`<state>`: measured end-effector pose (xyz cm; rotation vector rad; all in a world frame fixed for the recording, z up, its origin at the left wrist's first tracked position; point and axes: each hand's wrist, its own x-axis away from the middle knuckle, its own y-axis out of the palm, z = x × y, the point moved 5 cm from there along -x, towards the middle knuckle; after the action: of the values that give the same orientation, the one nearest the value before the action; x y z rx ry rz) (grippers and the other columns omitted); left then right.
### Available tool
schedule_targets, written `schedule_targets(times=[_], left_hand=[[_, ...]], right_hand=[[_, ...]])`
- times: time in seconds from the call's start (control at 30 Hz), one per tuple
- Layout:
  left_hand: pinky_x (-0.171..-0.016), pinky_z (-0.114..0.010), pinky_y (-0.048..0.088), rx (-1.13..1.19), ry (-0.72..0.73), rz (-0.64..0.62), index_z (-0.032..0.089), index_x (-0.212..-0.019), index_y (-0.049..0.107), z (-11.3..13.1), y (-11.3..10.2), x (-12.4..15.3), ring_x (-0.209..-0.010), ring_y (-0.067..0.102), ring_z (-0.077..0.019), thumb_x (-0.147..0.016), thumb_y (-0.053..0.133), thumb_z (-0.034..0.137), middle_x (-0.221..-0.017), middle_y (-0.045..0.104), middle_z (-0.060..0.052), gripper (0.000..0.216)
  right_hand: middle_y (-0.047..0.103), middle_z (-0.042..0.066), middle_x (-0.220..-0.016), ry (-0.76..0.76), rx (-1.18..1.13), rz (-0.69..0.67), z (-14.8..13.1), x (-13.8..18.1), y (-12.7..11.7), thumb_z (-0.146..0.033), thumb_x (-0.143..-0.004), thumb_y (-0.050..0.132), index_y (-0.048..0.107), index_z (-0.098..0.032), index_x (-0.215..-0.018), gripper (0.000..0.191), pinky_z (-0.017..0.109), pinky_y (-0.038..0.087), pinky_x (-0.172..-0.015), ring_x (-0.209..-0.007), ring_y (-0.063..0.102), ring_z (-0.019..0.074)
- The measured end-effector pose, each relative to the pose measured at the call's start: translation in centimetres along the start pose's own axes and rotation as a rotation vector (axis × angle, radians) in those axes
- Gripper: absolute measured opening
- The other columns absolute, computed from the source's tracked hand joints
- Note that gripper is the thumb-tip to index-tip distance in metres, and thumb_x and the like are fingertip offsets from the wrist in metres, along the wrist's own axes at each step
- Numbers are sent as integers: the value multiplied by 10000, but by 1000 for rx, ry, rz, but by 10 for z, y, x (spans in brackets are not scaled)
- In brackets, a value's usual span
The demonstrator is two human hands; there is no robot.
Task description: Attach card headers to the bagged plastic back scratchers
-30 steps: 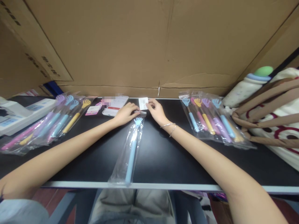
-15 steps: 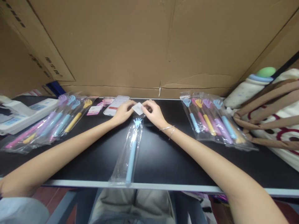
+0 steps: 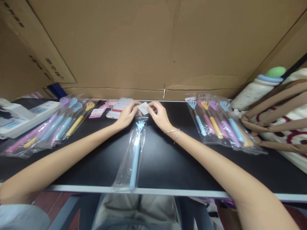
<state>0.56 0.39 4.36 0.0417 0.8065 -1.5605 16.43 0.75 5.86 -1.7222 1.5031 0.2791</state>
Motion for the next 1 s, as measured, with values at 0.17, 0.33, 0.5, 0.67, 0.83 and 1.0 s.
schedule_targets(times=[0.17, 0.33, 0.5, 0.67, 0.83, 1.0], left_hand=[[-860, -301, 459, -57, 4, -6, 210, -1097, 549, 3, 0, 1, -798, 664, -169, -960, 356, 361, -731, 696, 3, 281], [-835, -298, 470, -59, 54, -5, 209, -1085, 552, 6, -1, 2, -827, 662, -171, -957, 367, 355, -797, 704, -10, 268], [-809, -295, 481, -55, 99, -12, 205, -1070, 543, 10, -1, 3, -825, 667, -173, -946, 383, 317, -792, 701, -11, 231], [-796, -287, 487, -32, 91, -14, 213, -1078, 531, 8, 0, 3, -785, 672, -165, -936, 399, 294, -755, 698, 3, 210], [-783, -288, 493, -5, 93, -23, 216, -1078, 521, 6, 1, 3, -746, 673, -162, -940, 391, 290, -721, 685, 9, 203], [-748, -276, 496, 18, 100, -39, 212, -1065, 524, 6, 2, 2, -733, 676, -161, -949, 384, 325, -726, 680, 2, 213]], right_hand=[[628, 37, -855, 20, -6, 19, 4, -1, 0, -445, -883, 521, 586, -196, -855, 259, 308, 429, -718, -808, 566, 174], [618, 37, -862, 2, -22, 18, 4, -1, 0, -454, -893, 505, 579, -203, -854, 264, 314, 437, -726, -816, 569, 179], [606, 41, -878, -22, -7, 9, 2, -1, 1, -478, -904, 479, 570, -210, -866, 286, 320, 446, -744, -836, 566, 180], [592, 38, -861, -61, 37, 13, -3, 0, 0, -460, -916, 470, 573, -217, -858, 271, 326, 448, -748, -828, 559, 180], [572, 30, -841, -123, 77, 23, -11, 1, -1, -413, -930, 460, 580, -219, -855, 240, 323, 436, -733, -811, 543, 176], [534, 28, -820, -151, 126, -13, -17, 2, 0, -389, -928, 467, 572, -221, -839, 218, 332, 430, -746, -796, 519, 180]])
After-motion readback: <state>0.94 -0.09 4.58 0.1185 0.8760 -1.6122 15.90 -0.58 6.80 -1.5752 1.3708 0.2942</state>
